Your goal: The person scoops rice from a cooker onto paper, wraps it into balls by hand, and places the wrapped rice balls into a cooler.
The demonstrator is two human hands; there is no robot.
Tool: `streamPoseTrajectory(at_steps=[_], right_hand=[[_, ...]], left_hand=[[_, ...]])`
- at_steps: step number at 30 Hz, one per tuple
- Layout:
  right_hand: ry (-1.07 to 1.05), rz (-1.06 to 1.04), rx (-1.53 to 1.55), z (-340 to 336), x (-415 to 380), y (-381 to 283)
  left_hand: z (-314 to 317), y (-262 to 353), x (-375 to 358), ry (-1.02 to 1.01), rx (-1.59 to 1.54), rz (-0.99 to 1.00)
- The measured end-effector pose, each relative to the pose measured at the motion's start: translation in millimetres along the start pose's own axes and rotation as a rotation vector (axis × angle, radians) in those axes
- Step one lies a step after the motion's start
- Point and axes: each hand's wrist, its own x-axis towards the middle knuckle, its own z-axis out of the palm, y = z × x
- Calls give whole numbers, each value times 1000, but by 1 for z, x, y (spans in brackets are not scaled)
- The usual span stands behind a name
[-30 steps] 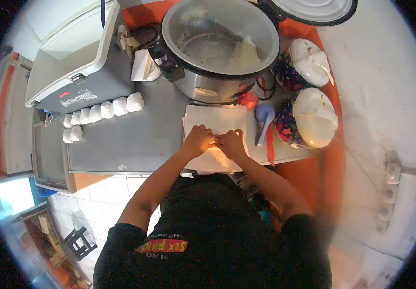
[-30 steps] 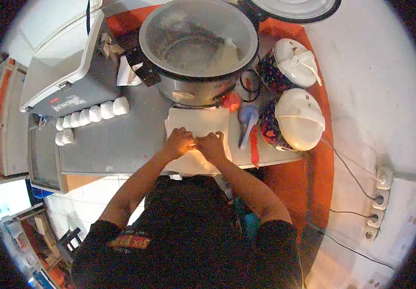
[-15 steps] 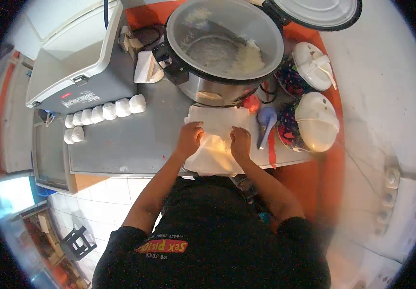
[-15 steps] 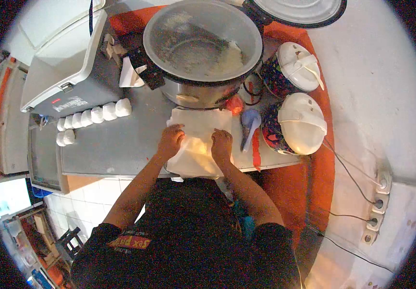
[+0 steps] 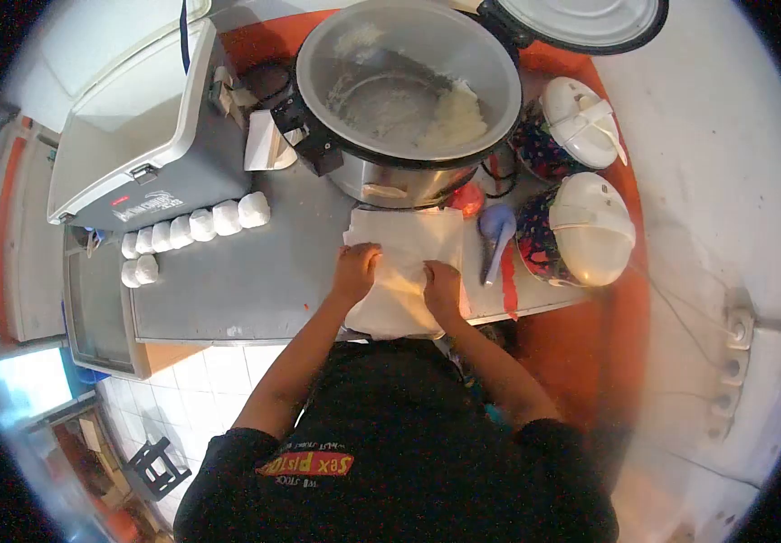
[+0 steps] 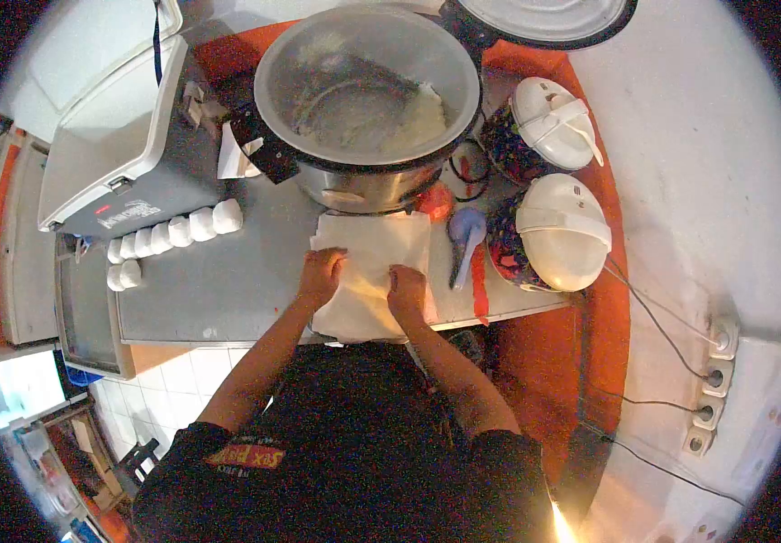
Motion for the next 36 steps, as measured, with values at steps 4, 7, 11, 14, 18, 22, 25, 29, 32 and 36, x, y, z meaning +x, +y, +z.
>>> streamPoseTrajectory(at_steps=[4, 7, 11, 14, 18, 22, 25, 29, 32, 36], right_hand=[[-61, 492, -77, 13, 6, -23], [27, 534, -42, 28, 1, -16], [119, 190, -254, 33, -5, -6], [37, 185, -181, 26, -16, -6], [42, -111, -260, -5, -27, -25], [-59, -96, -226, -12, -34, -11], [-163, 39, -138, 5, -22, 22], [-261, 423, -15, 11, 19, 15], [-114, 222, -140, 27, 33, 21], [-258, 119, -519, 28, 52, 15]], left_hand=[[6, 3, -1, -110, 25, -113], [29, -7, -9, 51, -25, -194], [27, -8, -9, -13, 141, -18], [16, -4, -11, -76, 221, 59], [-10, 10, -24, -361, 368, 92], [-22, 4, -32, -366, 327, 208], [-6, -22, -20, -473, 440, 245], [4, -34, 12, -628, 225, 27], [11, -23, 18, -620, 267, -93], [10, 20, 26, -451, 439, -287]])
